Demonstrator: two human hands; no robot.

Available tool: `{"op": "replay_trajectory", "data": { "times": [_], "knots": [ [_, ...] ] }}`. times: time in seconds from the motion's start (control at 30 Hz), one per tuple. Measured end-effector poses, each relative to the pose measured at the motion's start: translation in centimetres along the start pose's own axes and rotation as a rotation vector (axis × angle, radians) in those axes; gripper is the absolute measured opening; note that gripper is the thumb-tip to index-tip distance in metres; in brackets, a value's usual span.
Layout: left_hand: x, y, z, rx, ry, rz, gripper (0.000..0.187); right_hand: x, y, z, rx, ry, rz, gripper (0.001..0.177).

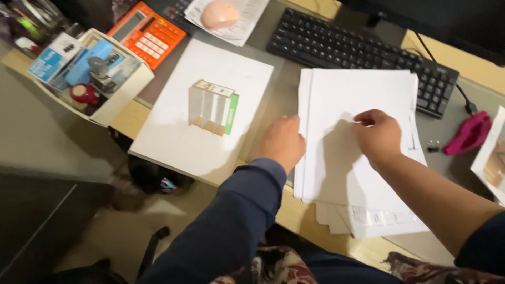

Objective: The person sorts through a stack of papers and diagrams on a desk, picking up and turning over individual sheets. They move the documents between different piles, occasionally sliding a sheet into a plastic folder near a keyboard and calculator.

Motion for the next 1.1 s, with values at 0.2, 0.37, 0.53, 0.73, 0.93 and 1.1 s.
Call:
{"op": "replay_trajectory", "data": {
  "times": [0.2, 0.37, 0.53, 0.73, 0.93, 1.1],
  "knots": [
    [-0.3, -4.8, 1.5, -0.137, 0.150, -0.074, 0.028, 0.2, 5.4, 7.2, -0.198, -0.076, 0.276, 0.035],
    [-1.1, -5.6, 1.7, -0.204, 0.288, -0.117, 0.045, 0.4, 6.2, 9.7, -0.199, -0.131, 0.262, 0.060],
    [-0.9, -5.6, 2.0, -0.197, 0.330, -0.156, 0.053, 1.1, 6.1, 10.6, -0.148, -0.169, 0.199, 0.064],
    [-1.2, -5.4, 1.6, -0.221, 0.407, -0.118, 0.053, 1.2, 5.8, 10.3, -0.123, -0.097, 0.228, 0.064],
    [-1.3, -3.9, 2.6, -0.181, 0.344, 0.009, 0.036, 1.0, 5.9, 10.5, -0.140, -0.080, 0.261, 0.064],
    [-1.2, -4.1, 2.9, -0.129, 0.333, -0.062, 0.023, 1.0, 5.7, 11.0, -0.155, -0.136, 0.234, 0.062]
  ]
}}
Point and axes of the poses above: each hand's wrist, its own x-axis towards the middle knuckle, its own y-axis out of the back of the hand, z = x × y, the point moved 10 cm from there along x, towards the middle knuckle
